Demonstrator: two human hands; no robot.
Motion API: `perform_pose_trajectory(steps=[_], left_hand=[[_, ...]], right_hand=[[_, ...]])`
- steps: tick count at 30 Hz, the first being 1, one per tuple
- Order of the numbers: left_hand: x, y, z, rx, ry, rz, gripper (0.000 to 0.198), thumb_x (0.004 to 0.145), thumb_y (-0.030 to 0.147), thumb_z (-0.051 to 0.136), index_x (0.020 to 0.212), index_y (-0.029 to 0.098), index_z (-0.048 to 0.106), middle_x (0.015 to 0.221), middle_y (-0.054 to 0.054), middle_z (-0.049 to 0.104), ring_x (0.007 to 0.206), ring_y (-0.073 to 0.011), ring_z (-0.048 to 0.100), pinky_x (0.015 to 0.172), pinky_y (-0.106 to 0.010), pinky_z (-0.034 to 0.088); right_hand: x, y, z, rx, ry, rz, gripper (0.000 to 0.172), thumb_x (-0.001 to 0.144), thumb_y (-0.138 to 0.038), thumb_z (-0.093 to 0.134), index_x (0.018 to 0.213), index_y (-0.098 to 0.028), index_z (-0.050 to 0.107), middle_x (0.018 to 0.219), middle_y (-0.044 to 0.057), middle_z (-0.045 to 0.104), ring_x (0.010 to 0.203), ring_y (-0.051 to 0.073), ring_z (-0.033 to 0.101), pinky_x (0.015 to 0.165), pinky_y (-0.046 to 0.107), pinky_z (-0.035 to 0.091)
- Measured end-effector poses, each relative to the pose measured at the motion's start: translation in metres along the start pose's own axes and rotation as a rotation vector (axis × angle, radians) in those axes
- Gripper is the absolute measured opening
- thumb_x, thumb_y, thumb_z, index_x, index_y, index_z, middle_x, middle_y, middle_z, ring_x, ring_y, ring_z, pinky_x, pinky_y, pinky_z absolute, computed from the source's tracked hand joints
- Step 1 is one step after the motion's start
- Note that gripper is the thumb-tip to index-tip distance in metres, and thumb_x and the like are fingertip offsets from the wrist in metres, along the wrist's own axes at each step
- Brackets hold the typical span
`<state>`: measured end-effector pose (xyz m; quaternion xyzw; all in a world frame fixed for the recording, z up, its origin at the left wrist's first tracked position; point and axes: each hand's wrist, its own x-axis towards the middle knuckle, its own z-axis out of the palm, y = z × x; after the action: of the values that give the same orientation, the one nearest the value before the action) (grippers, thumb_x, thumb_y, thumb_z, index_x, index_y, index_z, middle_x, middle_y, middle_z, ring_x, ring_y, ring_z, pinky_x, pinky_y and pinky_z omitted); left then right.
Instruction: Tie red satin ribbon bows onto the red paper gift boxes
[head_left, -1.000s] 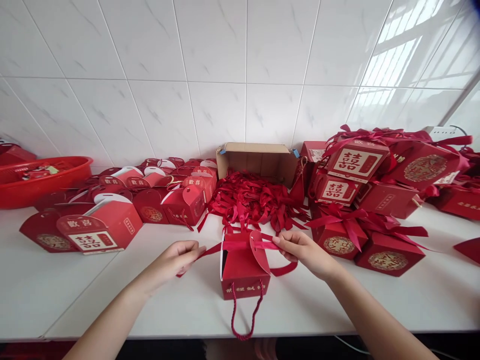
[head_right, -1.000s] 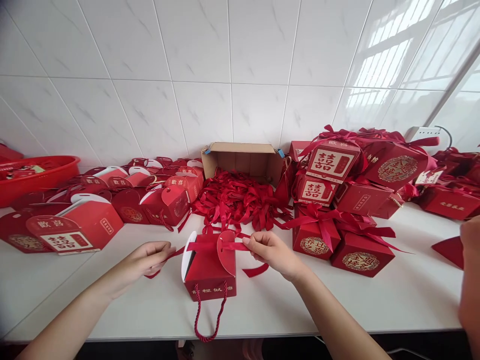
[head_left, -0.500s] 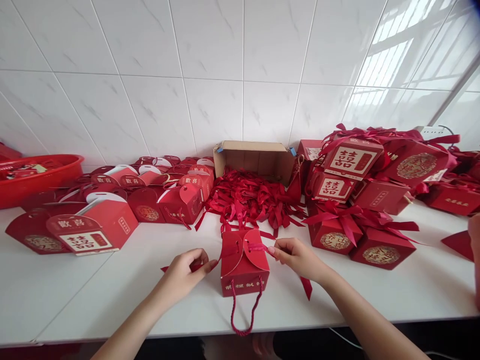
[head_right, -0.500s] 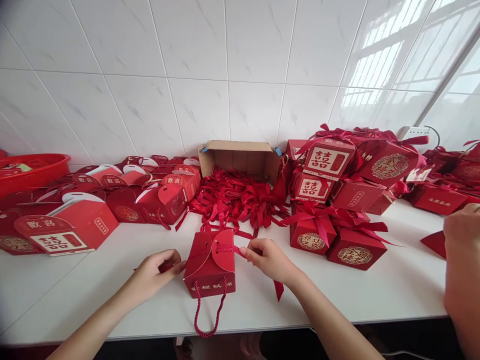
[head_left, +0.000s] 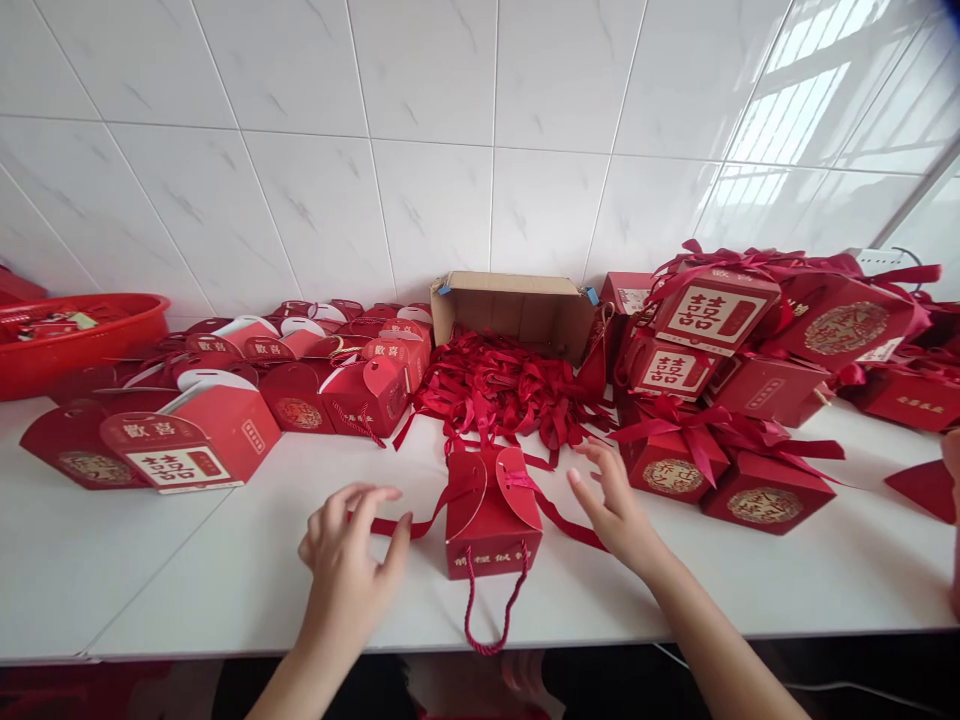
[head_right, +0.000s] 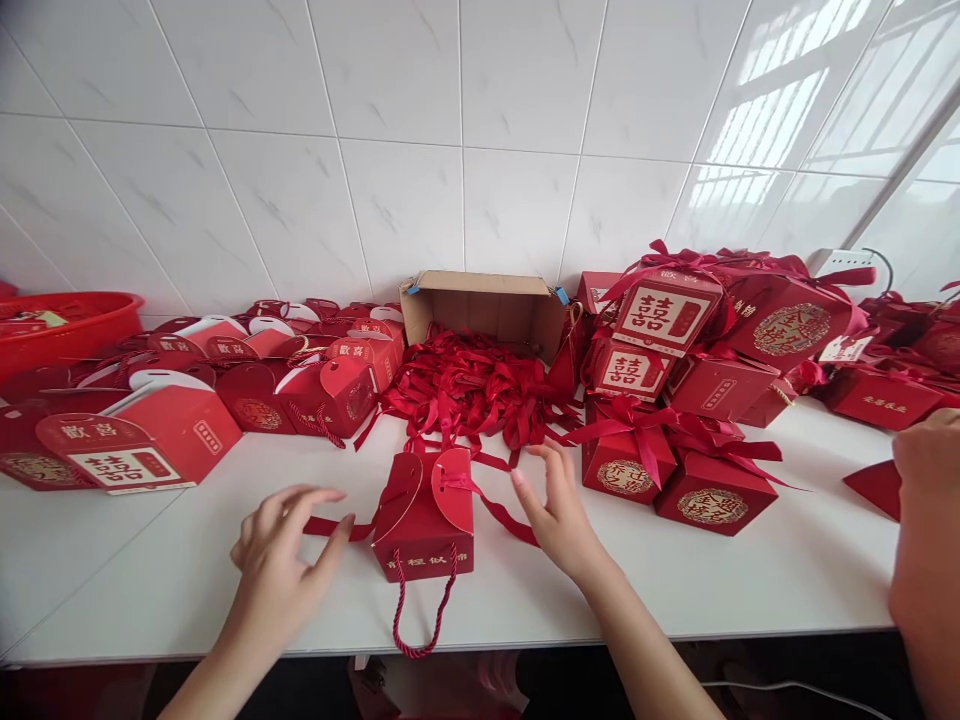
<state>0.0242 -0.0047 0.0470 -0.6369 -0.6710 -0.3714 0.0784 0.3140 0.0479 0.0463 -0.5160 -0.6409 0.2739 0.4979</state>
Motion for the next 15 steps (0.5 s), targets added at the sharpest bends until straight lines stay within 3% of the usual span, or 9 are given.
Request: perform_pose_trajectory(steps=[2,3,6,8,9,12,15], left_hand=[[-0.017,0.007,-0.004,-0.086,-0.022,0.033,0.019,0.085,0.034,0.050,0.090,0.025,0.066,0.097,-0.009,0.059,0.094,-0.0283,0.054,0.082,-0.043,0.040],[-0.024,0.012,-0.005,-0.128,-0.073,0.036,0.020,0.086,0.035,0.050,0.091,0.026,0.067,0.094,-0.008,0.059,0.092,-0.0273,0.054,0.082,-0.042,0.040],[-0.035,0.024,-0.006,-0.134,-0.296,-0.001,0.024,0.087,0.036,0.047,0.098,0.028,0.067,0.095,-0.007,0.059,0.092,-0.0274,0.054,0.083,-0.046,0.039],[-0.033,0.030,-0.006,-0.071,-0.445,-0.031,0.030,0.087,0.032,0.042,0.105,0.030,0.066,0.096,-0.007,0.059,0.092,-0.0277,0.054,0.086,-0.050,0.036],[-0.029,0.032,-0.006,-0.046,-0.500,-0.048,0.034,0.088,0.030,0.039,0.109,0.031,0.065,0.096,-0.007,0.059,0.092,-0.0276,0.055,0.087,-0.052,0.035],[-0.018,0.031,-0.008,-0.058,-0.559,-0.129,0.045,0.087,0.027,0.034,0.126,0.030,0.056,0.097,-0.007,0.060,0.097,-0.0283,0.054,0.094,-0.056,0.030],[-0.009,0.026,-0.013,-0.258,-0.490,-0.335,0.048,0.088,0.033,0.035,0.133,0.029,0.048,0.105,-0.008,0.062,0.110,-0.0293,0.052,0.102,-0.055,0.027]], right_hand=[[-0.010,-0.006,-0.003,0.071,0.077,0.066,0.041,0.087,-0.060,0.047,0.095,-0.021,0.054,0.105,0.009,0.057,0.101,0.023,0.054,0.082,0.036,0.044],[-0.015,-0.012,-0.004,0.127,0.032,0.127,0.042,0.089,-0.060,0.044,0.085,-0.020,0.054,0.089,0.007,0.058,0.085,0.020,0.056,0.073,0.033,0.044],[-0.026,-0.027,-0.004,0.308,-0.373,0.386,0.051,0.090,-0.065,0.035,0.078,-0.018,0.052,0.061,0.000,0.054,0.051,0.012,0.048,0.050,0.026,0.033],[-0.027,-0.033,0.000,0.352,-0.611,0.531,0.055,0.089,-0.069,0.032,0.094,-0.018,0.053,0.057,-0.001,0.056,0.043,0.010,0.045,0.044,0.024,0.027],[-0.026,-0.034,0.002,0.345,-0.667,0.576,0.057,0.088,-0.070,0.030,0.102,-0.018,0.050,0.056,-0.001,0.057,0.041,0.010,0.045,0.043,0.023,0.026],[-0.022,-0.032,0.010,0.330,-0.661,0.618,0.058,0.088,-0.070,0.029,0.106,-0.018,0.047,0.050,-0.003,0.056,0.038,0.010,0.041,0.041,0.022,0.024],[-0.020,-0.027,0.017,0.500,-0.510,0.584,0.050,0.087,-0.068,0.039,0.095,-0.020,0.048,0.061,-0.001,0.061,0.041,0.008,0.042,0.042,0.021,0.025]])
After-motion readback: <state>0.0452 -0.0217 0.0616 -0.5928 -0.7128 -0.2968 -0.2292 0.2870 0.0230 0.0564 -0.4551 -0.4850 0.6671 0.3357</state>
